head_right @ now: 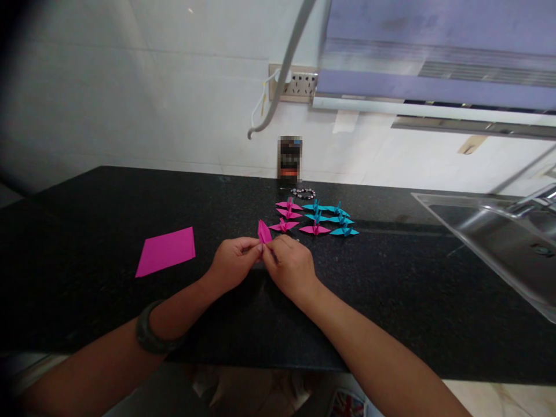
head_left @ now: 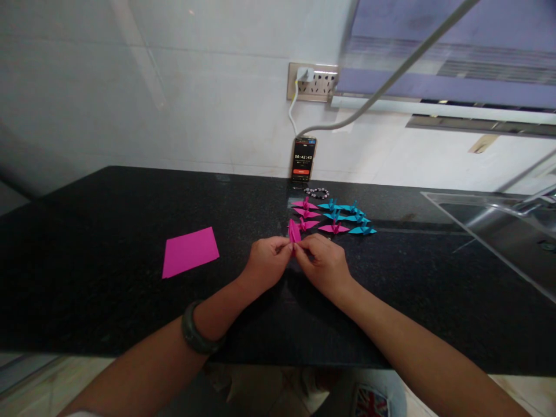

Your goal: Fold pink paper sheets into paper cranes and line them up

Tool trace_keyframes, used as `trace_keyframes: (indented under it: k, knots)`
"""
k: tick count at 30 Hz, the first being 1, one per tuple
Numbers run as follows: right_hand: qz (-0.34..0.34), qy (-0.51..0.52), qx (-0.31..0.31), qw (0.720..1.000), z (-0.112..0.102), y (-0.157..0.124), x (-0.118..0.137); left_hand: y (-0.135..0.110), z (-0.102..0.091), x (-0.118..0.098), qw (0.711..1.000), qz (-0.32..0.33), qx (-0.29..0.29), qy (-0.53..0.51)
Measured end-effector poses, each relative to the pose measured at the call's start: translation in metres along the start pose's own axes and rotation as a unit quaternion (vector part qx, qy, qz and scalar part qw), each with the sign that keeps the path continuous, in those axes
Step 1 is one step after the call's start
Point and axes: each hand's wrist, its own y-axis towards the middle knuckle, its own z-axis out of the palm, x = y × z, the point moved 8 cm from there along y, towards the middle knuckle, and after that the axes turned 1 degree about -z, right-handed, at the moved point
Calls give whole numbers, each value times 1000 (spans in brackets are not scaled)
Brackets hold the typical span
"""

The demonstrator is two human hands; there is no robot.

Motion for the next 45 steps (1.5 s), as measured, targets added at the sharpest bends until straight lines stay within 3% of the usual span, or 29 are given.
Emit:
trace_keyframes:
  k: [8, 14, 25, 33, 40, 45]
  knots:
    - [-7, -32, 4, 999, 1, 0, -3, -1, 7, -2, 999, 24, 38, -19]
    - [9, -21, 11, 1000, 3, -1, -6, -1, 3, -4, 999, 36, 18, 22]
    - [114, 67, 18, 991, 3, -2, -17, -1, 1, -6, 995, 62, 8, 82]
    - [120, 50, 33, 991, 6, -2, -17, -4, 3, -18, 980, 117, -2, 164]
    - [192, 143, 20, 971, 11, -6, -33, -8, 2, -24, 978, 129, -2, 162]
    - [179, 217, 9, 960, 9, -4, -32, -7, -9, -28, 983, 139, -41, 113]
